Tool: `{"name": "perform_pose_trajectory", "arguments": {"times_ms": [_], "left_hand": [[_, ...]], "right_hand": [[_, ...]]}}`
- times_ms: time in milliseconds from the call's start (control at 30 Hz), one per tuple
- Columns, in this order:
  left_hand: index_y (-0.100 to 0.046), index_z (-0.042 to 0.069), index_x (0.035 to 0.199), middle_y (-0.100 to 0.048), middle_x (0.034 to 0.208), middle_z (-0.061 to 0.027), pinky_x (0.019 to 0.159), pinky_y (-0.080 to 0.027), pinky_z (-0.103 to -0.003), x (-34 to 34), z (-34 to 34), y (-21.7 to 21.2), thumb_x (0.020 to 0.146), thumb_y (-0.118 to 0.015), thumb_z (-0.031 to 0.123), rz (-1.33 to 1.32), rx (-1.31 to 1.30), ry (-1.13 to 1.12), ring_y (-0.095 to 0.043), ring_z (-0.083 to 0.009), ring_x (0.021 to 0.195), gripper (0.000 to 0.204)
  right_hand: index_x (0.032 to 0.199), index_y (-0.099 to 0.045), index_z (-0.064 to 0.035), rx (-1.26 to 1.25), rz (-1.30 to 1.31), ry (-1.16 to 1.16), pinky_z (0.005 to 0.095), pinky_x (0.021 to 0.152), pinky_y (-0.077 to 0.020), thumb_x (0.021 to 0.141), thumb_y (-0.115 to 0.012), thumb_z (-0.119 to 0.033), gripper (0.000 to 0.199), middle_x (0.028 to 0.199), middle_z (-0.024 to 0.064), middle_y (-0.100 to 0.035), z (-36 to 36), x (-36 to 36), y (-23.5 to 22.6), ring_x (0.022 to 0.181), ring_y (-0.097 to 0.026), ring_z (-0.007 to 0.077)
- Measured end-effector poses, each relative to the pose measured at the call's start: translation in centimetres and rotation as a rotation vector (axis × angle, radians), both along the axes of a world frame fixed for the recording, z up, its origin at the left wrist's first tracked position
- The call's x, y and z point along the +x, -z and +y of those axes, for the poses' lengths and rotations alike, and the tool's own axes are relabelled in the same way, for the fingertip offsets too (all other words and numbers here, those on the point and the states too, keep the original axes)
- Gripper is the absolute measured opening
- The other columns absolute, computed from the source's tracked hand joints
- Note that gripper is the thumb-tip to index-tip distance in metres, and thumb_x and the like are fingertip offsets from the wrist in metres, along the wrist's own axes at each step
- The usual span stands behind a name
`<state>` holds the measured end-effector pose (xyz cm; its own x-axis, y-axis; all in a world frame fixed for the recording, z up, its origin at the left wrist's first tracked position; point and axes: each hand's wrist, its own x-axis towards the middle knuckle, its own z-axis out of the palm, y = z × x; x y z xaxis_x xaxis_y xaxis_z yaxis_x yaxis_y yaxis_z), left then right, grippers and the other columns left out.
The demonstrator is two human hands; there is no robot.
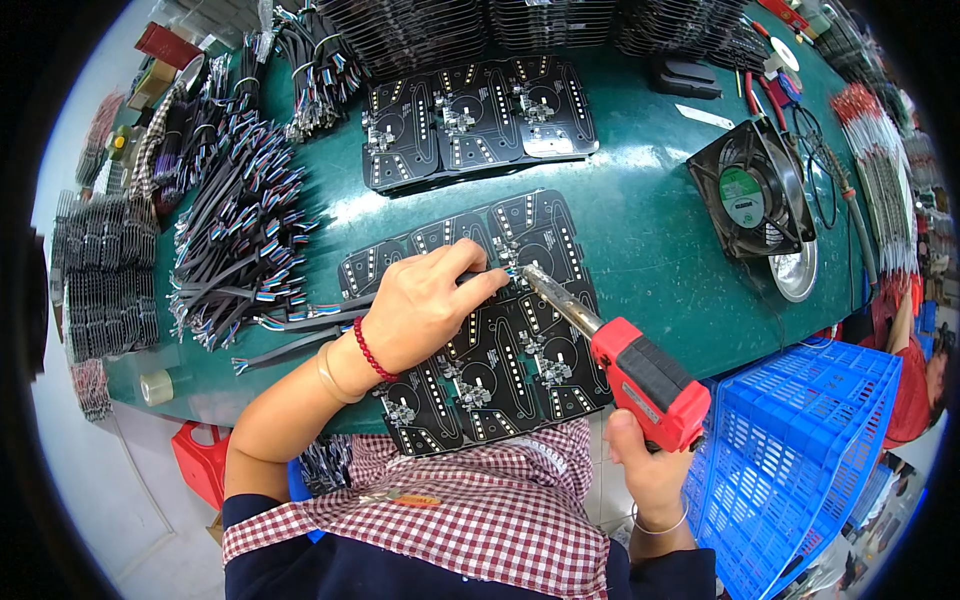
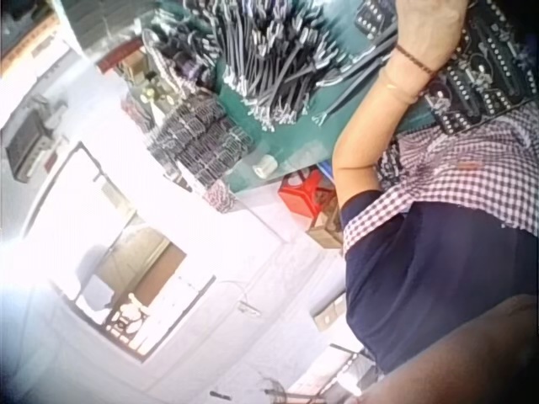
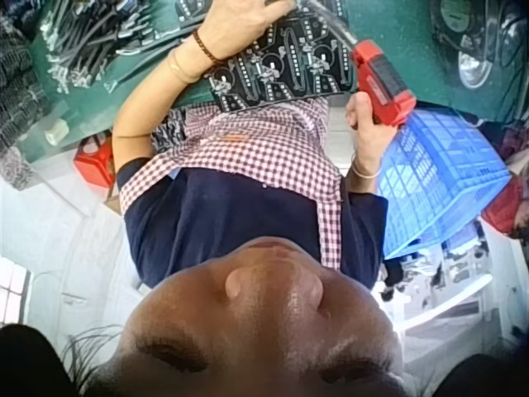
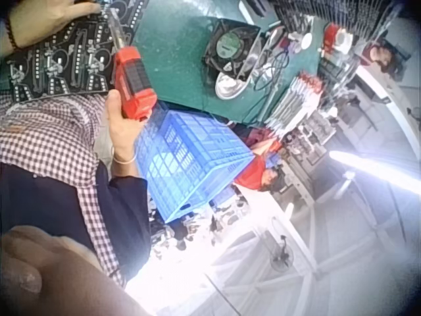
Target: The person places a circuit board into a bin, picks up a new circuit board panel and wires from the table, and solders the wires onto the circuit board using a soldering iron.
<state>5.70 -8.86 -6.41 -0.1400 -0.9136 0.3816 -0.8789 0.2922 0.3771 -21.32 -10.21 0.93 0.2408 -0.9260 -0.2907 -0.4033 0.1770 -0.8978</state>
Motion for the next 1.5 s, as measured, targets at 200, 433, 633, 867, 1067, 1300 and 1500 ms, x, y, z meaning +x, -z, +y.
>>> {"name": "perform_pose_trajectory", "arguments": {"times_ms": [200,433,633,867,1067,1300,1500], "left_hand": [[-0.066,0.012,0.097,-0.054,0.084,-0.0034,0.058,-0.051,-0.030,0.0,0.0,0.1,0.074,-0.062,0.006,0.032,-0.005,0.000,-0.061,-0.0175,0.069,0.024],[-0.066,0.012,0.096,-0.054,0.083,-0.0033,0.059,-0.051,-0.030,-0.1,0.0,0.0,0.074,-0.061,0.007,-0.012,-0.013,-0.004,-0.060,-0.0170,0.069,0.023],[-0.066,0.012,0.096,-0.053,0.084,-0.0033,0.059,-0.051,-0.030,0.0,0.0,0.0,0.075,-0.061,0.007,-0.023,-0.016,0.002,-0.060,-0.0167,0.071,0.023],[-0.066,0.013,0.096,-0.053,0.083,-0.0033,0.058,-0.050,-0.030,0.0,0.1,0.0,0.075,-0.061,0.007,-0.017,-0.014,0.006,-0.060,-0.0167,0.069,0.022],[-0.066,0.013,0.094,-0.053,0.083,-0.0033,0.056,-0.050,-0.030,0.0,0.0,0.2,0.074,-0.062,0.008,-0.009,-0.039,0.029,-0.060,-0.0167,0.068,0.021],[-0.066,0.015,0.093,-0.054,0.083,-0.0033,0.055,-0.050,-0.029,-0.1,-0.1,0.4,0.073,-0.062,0.008,-0.009,-0.070,0.031,-0.059,-0.0173,0.067,0.022],[-0.068,0.015,0.093,-0.054,0.083,-0.0031,0.055,-0.050,-0.029,0.0,-0.2,0.6,0.073,-0.062,0.008,0.007,-0.071,0.044,-0.060,-0.0166,0.068,0.022]], "right_hand": [[0.097,-0.054,0.0039,-0.027,-0.042,-0.038,0.0254,0.044,-0.0377,0.093,-0.055,-0.014,0.018,0.054,0.0047,-0.049,0.2,-0.5,1.0,0.045,-0.046,0.0106],[0.094,-0.056,0.0039,-0.024,-0.017,-0.001,0.0254,0.045,-0.0387,0.092,-0.056,-0.010,0.015,0.056,0.0048,-0.051,0.3,-0.1,0.5,0.046,-0.047,0.0099],[0.104,-0.055,0.0053,-0.083,-0.010,-0.051,0.0248,0.044,-0.0385,0.093,-0.057,-0.014,0.023,0.059,0.0054,-0.053,0.4,-0.7,0.8,0.046,-0.047,0.0094],[0.107,-0.055,0.0047,-0.062,0.018,-0.052,0.0247,0.044,-0.0386,0.093,-0.058,-0.018,0.027,0.060,0.0056,-0.053,0.5,-0.2,-0.1,0.046,-0.047,0.0093],[0.107,-0.054,0.0049,-0.038,0.031,-0.013,0.0254,0.045,-0.0398,0.093,-0.058,-0.019,0.028,0.059,0.0055,-0.052,1.1,0.2,-0.4,0.047,-0.047,0.0099],[0.107,-0.053,0.0059,-0.015,0.010,-0.001,0.0264,0.046,-0.0403,0.093,-0.057,-0.016,0.027,0.057,0.0054,-0.051,1.5,-0.1,-0.9,0.046,-0.046,0.0106],[0.105,-0.052,0.0065,-0.030,-0.016,0.002,0.0262,0.046,-0.0399,0.094,-0.055,-0.011,0.021,0.057,0.0053,-0.051,1.8,-0.1,-0.6,0.046,-0.046,0.0103]]}}
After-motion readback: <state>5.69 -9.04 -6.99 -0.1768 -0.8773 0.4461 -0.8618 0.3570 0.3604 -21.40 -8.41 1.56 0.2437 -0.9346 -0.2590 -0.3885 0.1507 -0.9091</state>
